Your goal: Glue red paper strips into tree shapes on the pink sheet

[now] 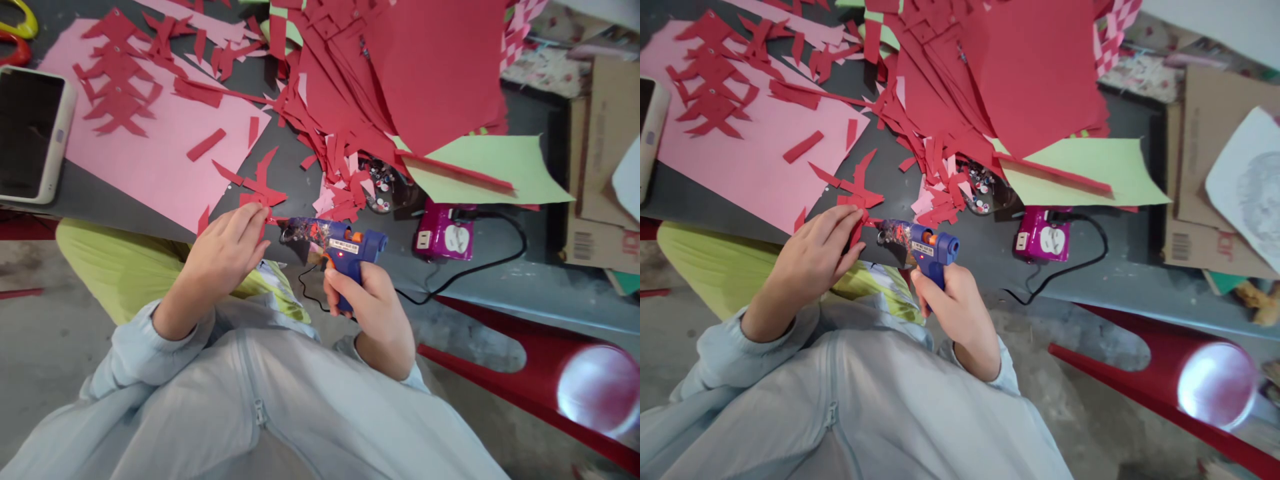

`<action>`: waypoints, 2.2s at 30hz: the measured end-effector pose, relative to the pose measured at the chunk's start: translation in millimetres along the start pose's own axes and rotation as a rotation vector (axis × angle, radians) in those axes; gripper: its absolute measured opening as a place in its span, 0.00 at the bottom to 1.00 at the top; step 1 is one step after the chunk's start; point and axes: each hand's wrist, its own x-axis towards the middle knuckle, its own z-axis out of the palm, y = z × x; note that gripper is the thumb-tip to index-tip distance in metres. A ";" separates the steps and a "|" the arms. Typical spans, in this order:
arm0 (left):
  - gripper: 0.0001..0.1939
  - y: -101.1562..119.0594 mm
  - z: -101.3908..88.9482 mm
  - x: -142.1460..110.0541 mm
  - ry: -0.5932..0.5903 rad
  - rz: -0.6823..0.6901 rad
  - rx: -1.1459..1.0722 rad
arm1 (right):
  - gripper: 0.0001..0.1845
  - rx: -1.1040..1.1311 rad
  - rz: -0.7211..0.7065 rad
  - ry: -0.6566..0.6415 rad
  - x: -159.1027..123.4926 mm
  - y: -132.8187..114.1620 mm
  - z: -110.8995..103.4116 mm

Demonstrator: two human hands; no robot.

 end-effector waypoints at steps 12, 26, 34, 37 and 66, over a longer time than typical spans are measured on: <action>0.23 0.5 -0.6 -0.5 0.006 0.012 0.011 | 0.20 0.000 -0.023 0.054 -1.2 -0.6 0.1; 0.23 0.4 -1.5 0.7 0.005 0.043 0.082 | 0.21 -0.025 -0.017 0.040 -0.9 -1.9 -0.5; 0.23 0.4 -0.9 -0.5 -0.009 0.024 0.056 | 0.18 0.003 0.026 0.077 -3.7 -5.4 -1.3; 0.23 0.7 -1.3 -0.2 -0.010 0.017 0.037 | 0.17 0.018 0.034 0.083 -4.2 -5.8 -1.6; 0.19 6.6 -3.3 2.2 -0.012 0.029 0.108 | 0.11 0.321 -0.070 0.247 15.6 7.1 -2.6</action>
